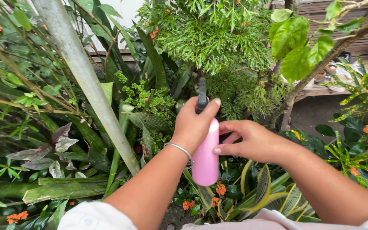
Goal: The person uses a spray bottle to apply liquid to various plants in an outdoor garden area.
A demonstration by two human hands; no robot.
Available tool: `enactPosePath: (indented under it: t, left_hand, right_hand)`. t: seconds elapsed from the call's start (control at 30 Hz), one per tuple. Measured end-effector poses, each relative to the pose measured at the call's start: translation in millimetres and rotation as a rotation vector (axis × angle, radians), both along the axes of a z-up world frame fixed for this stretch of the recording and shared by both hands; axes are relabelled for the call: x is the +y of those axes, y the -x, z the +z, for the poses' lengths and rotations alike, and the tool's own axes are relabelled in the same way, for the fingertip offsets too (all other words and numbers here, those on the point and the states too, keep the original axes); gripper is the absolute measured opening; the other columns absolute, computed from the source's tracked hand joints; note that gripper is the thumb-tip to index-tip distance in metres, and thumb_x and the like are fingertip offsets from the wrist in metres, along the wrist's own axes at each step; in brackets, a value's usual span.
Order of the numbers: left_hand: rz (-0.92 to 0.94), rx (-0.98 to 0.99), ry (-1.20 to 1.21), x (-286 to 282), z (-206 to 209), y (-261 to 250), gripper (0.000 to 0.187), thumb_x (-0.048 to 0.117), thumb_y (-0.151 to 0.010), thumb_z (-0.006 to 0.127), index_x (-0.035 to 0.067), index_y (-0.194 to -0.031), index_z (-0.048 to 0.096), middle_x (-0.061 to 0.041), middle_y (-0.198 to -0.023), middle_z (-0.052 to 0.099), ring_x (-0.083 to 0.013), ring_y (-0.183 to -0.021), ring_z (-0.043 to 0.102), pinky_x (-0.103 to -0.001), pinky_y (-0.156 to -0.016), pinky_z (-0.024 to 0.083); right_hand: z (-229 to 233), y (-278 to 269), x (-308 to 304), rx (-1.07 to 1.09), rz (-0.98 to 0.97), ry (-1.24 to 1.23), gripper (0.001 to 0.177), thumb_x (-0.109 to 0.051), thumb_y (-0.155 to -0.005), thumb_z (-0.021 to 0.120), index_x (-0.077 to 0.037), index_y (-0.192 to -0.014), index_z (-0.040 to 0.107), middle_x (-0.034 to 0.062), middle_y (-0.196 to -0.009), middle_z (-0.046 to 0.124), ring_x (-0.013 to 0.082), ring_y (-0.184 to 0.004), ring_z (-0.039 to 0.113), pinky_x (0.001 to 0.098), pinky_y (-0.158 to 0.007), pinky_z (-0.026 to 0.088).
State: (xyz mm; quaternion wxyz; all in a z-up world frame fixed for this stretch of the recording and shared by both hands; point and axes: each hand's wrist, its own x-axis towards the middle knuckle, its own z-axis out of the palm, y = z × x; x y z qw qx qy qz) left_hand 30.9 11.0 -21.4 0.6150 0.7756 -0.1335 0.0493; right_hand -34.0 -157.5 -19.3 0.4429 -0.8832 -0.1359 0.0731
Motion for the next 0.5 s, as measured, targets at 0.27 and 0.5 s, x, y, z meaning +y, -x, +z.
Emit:
enactPosePath:
  t: [0.27, 0.5]
  left_hand:
    - [-0.213, 0.032, -0.435, -7.4, -20.1, -1.6, 0.032, 0.035, -0.079, 0.066, 0.007, -0.093, 0.070, -0.017, -0.085, 0.074, -0.0325, -0.080, 0.072, -0.041, -0.080, 0.055]
    - [-0.265, 0.086, -0.498, -20.0, -16.5, 3.1, 0.033, 0.037, -0.081, 0.064, 0.006, -0.091, 0.071, -0.018, -0.088, 0.075, -0.0352, -0.084, 0.072, -0.043, -0.084, 0.054]
  right_hand:
    - [-7.6, 20.4, -42.9, 0.196, -0.358, -0.097, 0.048, -0.027, -0.085, 0.076, -0.013, -0.129, 0.065, 0.0027, -0.110, 0.075, 0.0135, -0.094, 0.071, 0.0317, -0.079, 0.056]
    - [-14.6, 42.3, -59.2, 0.184, -0.514, -0.209, 0.046, -0.026, -0.084, 0.072, -0.013, -0.129, 0.067, 0.0013, -0.105, 0.076, 0.0120, -0.090, 0.070, 0.0306, -0.074, 0.055]
